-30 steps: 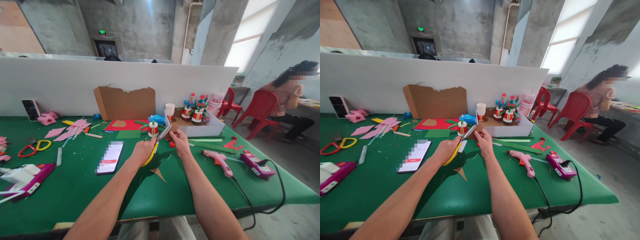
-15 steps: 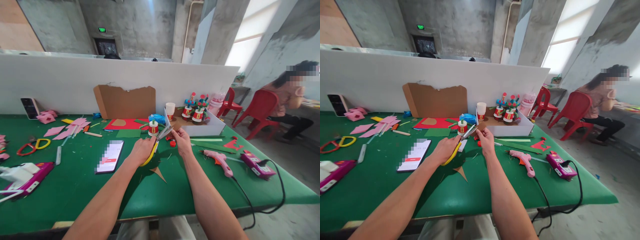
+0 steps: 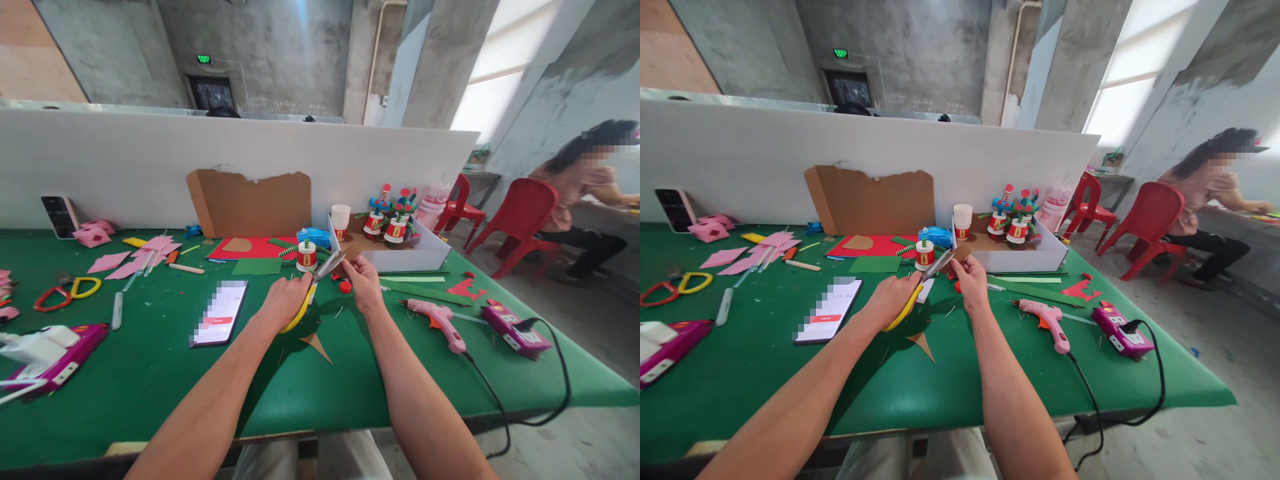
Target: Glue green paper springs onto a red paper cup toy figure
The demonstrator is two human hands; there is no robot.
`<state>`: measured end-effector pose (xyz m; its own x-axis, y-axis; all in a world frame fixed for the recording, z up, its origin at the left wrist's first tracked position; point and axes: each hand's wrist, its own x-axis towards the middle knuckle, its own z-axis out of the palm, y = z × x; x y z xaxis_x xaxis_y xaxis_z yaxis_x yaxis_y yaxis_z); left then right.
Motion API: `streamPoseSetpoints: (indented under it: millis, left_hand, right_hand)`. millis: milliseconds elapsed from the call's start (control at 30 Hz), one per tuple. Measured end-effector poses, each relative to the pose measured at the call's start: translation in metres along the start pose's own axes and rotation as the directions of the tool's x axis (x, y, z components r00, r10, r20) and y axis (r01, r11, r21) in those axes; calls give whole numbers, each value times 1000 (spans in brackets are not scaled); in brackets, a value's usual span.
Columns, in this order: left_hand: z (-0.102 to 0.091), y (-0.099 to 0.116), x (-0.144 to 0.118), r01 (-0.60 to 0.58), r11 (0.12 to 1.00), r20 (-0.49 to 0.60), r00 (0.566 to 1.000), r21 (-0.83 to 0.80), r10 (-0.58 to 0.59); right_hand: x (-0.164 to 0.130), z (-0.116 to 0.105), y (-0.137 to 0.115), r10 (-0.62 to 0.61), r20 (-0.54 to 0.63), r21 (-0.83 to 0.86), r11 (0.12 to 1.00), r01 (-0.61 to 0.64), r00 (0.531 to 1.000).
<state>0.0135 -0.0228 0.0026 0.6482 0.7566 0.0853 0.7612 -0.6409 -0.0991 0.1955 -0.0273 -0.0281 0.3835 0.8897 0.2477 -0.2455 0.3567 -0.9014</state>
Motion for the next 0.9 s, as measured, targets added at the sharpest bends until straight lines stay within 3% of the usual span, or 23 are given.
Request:
streamPoseSetpoints:
  millis: [900]
  left_hand:
    - [-4, 5, -1, 15, 1000, 37, 999, -17, -14]
  right_hand:
    - [2, -2, -3, 10, 13, 35, 999, -10, 1000]
